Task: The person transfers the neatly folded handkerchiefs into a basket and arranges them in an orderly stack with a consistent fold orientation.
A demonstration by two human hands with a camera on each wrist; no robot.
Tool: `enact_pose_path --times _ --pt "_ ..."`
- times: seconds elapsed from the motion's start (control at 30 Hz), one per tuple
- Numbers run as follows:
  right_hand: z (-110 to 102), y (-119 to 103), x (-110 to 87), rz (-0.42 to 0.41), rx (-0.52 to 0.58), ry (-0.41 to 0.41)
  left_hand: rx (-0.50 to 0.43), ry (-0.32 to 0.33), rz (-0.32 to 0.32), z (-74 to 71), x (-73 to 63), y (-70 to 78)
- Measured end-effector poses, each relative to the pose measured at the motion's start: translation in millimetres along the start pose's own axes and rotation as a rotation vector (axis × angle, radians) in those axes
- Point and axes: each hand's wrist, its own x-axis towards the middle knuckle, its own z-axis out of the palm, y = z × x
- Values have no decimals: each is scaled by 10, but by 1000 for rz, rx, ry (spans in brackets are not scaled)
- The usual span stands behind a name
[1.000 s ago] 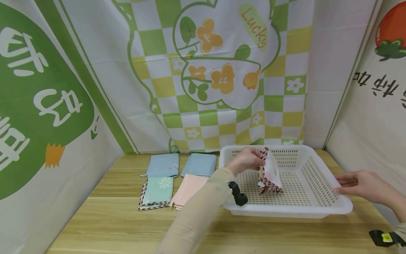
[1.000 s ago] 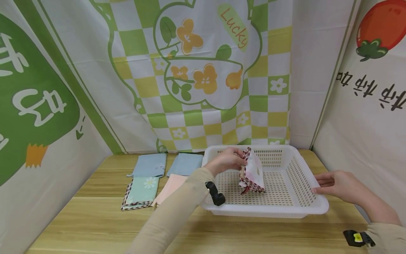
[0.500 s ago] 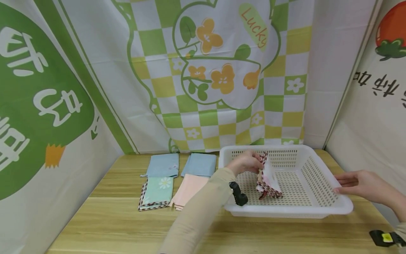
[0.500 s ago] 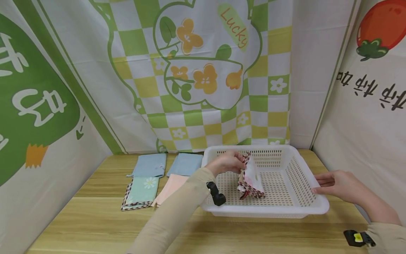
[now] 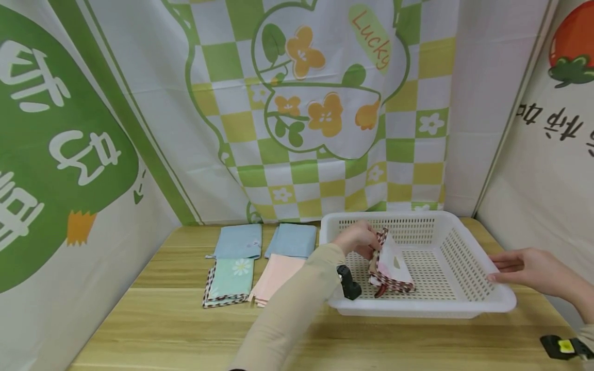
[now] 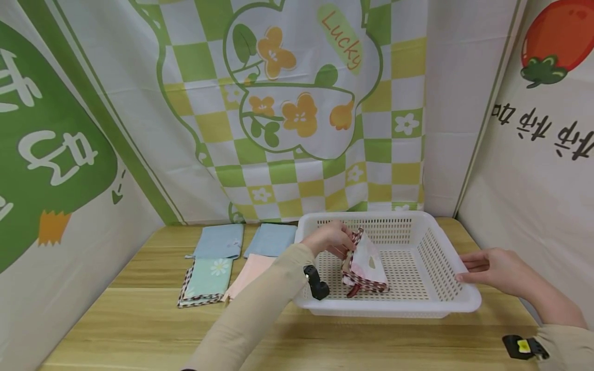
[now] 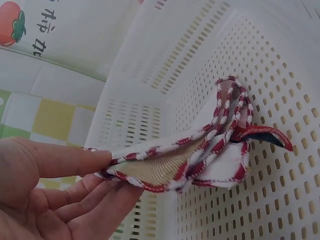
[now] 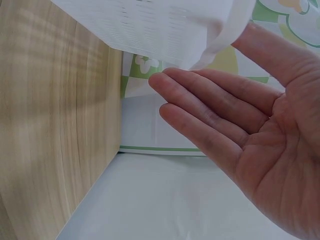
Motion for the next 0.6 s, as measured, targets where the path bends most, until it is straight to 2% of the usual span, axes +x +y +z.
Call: enact_pose_path --times 0.33,0.6 --pt "7 31 5 -9 0 -1 17 50 -22 19 -33 31" --pt "9 50 9 -23 -7 -1 2 19 -13 11 -17 14"
